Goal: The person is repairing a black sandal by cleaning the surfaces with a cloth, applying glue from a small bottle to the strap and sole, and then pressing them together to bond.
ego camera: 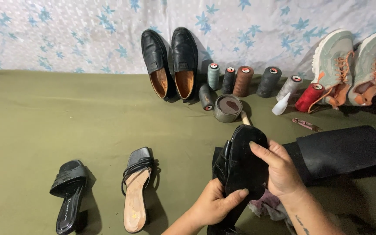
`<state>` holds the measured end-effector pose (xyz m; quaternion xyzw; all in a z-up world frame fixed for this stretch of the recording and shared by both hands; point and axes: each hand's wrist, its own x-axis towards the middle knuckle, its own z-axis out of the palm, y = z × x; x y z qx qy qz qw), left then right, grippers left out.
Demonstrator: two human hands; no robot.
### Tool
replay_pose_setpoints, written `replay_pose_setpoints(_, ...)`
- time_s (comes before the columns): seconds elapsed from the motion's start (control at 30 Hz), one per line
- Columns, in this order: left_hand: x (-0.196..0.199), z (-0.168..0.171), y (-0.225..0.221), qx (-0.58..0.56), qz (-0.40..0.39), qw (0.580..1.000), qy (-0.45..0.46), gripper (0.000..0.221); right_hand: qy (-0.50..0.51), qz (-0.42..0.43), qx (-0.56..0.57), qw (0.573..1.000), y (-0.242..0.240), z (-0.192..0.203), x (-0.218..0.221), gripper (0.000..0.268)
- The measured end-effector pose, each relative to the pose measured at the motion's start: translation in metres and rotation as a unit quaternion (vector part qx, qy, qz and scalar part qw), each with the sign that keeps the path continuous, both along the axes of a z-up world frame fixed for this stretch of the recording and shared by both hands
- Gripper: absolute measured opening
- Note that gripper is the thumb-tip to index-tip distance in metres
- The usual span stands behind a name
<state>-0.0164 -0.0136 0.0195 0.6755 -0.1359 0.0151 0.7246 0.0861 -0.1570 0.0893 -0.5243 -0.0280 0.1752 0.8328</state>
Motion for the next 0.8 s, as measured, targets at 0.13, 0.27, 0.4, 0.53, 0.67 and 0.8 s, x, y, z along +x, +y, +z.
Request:
replay_pose_setpoints(0.13,0.002,-0.013,0.001,-0.044,-0.025,0.998,0.024,0.026,-0.014,0.03,-0.028,0.999,-0.001,-0.004,0.009,0.029)
replay_pose_setpoints(0.27,0.002,-0.034,0.011,-0.128,0.014,0.984,0.123,0.017,-0.019,0.046,-0.094,0.994,0.002,-0.02,0.016,0.055)
replay_pose_setpoints(0.4,0.011,-0.054,0.062,-0.029,0.102,0.986,0.129,0.024,-0.016,0.082,-0.31,0.947,-0.025,-0.076,0.021,0.064)
replay_pose_setpoints(0.53,0.035,-0.057,0.118,0.328,0.27,0.891,0.161,0.046,-0.023,0.111,-0.38,0.918,-0.047,-0.139,0.004,0.052)
replay_pose_setpoints(0.67,0.059,-0.07,0.12,0.523,0.212,0.805,0.184,0.045,-0.01,0.072,-0.339,0.938,-0.052,-0.183,-0.005,0.037)
replay_pose_setpoints(0.8,0.056,-0.091,0.087,0.51,0.182,0.823,0.169,0.046,-0.068,0.084,-0.37,0.923,-0.04,-0.158,-0.003,0.044)
